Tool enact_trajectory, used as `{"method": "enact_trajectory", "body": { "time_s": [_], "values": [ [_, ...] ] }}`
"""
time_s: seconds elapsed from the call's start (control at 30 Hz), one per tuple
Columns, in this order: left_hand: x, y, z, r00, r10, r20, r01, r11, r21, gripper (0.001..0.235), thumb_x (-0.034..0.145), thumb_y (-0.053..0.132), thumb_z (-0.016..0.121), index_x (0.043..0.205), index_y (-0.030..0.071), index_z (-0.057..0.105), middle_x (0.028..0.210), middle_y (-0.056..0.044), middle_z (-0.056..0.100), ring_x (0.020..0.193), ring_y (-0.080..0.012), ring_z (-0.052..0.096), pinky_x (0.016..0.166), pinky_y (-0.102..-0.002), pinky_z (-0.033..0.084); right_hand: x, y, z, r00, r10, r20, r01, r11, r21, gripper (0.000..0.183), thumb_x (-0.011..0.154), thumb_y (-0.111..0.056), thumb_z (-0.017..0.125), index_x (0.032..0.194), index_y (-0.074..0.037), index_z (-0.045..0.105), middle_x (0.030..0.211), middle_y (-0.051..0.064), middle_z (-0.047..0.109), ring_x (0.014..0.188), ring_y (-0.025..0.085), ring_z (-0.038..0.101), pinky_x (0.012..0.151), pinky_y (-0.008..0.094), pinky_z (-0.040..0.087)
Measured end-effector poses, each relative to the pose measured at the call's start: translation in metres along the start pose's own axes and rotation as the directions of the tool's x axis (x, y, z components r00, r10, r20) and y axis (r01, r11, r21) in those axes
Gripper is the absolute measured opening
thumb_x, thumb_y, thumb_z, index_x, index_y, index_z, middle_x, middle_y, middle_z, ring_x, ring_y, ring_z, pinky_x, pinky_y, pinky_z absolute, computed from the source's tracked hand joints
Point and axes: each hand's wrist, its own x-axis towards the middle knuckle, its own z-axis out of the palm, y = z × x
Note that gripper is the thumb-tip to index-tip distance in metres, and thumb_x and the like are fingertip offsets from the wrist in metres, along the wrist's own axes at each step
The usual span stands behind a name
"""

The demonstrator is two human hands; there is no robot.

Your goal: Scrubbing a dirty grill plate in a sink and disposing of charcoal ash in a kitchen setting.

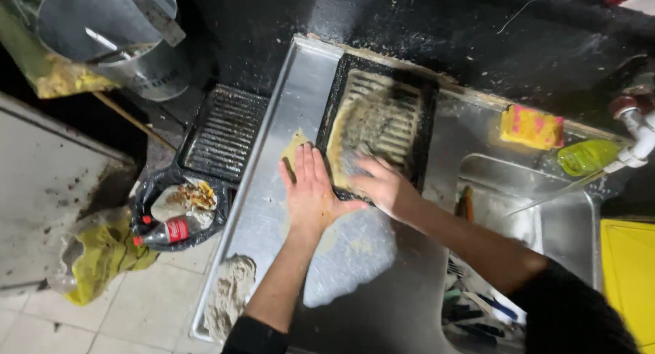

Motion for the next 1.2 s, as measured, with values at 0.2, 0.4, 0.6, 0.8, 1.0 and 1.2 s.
{"method": "enact_trajectory", "body": {
  "time_s": [0.2,0.4,0.6,0.8,1.0,1.2],
  "values": [
    [0.001,0.007,-0.002,0.995,0.091,0.036,-0.092,0.996,0.017,0.146,0.055,0.098,0.053,0.148,-0.014,0.034,0.155,-0.031,0.036,0.15,-0.0389,0.026,0.118,-0.067,0.008,0.055,-0.01,0.029,0.707,0.607,0.362,-0.622,0.293,0.726,0.029,0.094,-0.011,0.066,0.122,-0.014,0.069,0.12,0.008,0.059,0.104,0.026,0.058,0.084,0.037,0.049],
    [0.0,-0.006,0.009,0.888,0.451,-0.085,-0.455,0.84,-0.294,0.091,0.084,0.068,0.07,0.14,-0.001,0.053,0.149,-0.02,0.054,0.15,-0.0381,0.045,0.127,-0.049,0.035,0.124,0.086,0.017,0.957,0.134,0.256,0.094,0.694,-0.714,0.023,0.094,-0.014,0.066,0.115,-0.013,0.073,0.118,0.01,0.068,0.112,0.034,0.057,0.09,0.044,0.054],
    [0.009,-0.005,0.001,0.897,0.434,-0.083,-0.441,0.863,-0.246,0.095,0.08,0.065,0.07,0.139,-0.007,0.052,0.146,-0.025,0.054,0.139,-0.0364,0.052,0.11,-0.046,0.043,0.091,0.079,-0.041,0.98,0.155,0.125,0.001,0.625,-0.78,0.033,0.087,-0.027,0.061,0.117,-0.019,0.072,0.109,0.012,0.07,0.111,0.034,0.06,0.095,0.049,0.049],
    [0.009,0.002,0.0,0.887,0.46,-0.022,-0.457,0.872,-0.174,0.102,0.075,0.069,0.071,0.138,-0.01,0.051,0.147,-0.027,0.051,0.138,-0.0384,0.049,0.11,-0.047,0.041,0.003,0.017,-0.054,0.901,0.267,0.342,0.144,0.558,-0.817,0.015,0.097,-0.031,0.062,0.1,-0.019,0.07,0.11,0.006,0.068,0.107,0.027,0.062,0.096,0.046,0.048],
    [0.001,-0.003,0.013,0.911,0.411,0.033,-0.402,0.903,-0.149,0.102,0.075,0.067,0.07,0.141,-0.008,0.049,0.15,-0.026,0.048,0.139,-0.0395,0.046,0.108,-0.049,0.039,-0.037,-0.041,-0.043,0.973,0.176,0.15,-0.01,0.681,-0.732,0.039,0.091,-0.038,0.065,0.116,-0.009,0.068,0.094,0.008,0.065,0.093,0.026,0.059,0.085,0.042,0.046],
    [0.021,-0.008,0.016,0.923,0.385,0.027,-0.38,0.919,-0.107,0.102,0.077,0.069,0.069,0.142,-0.006,0.047,0.15,-0.025,0.047,0.139,-0.0381,0.047,0.109,-0.049,0.04,0.008,0.022,-0.045,0.981,0.194,-0.027,-0.168,0.76,-0.628,0.04,0.092,-0.034,0.068,0.121,-0.007,0.065,0.109,0.012,0.066,0.108,0.031,0.06,0.098,0.046,0.047]
  ]
}}
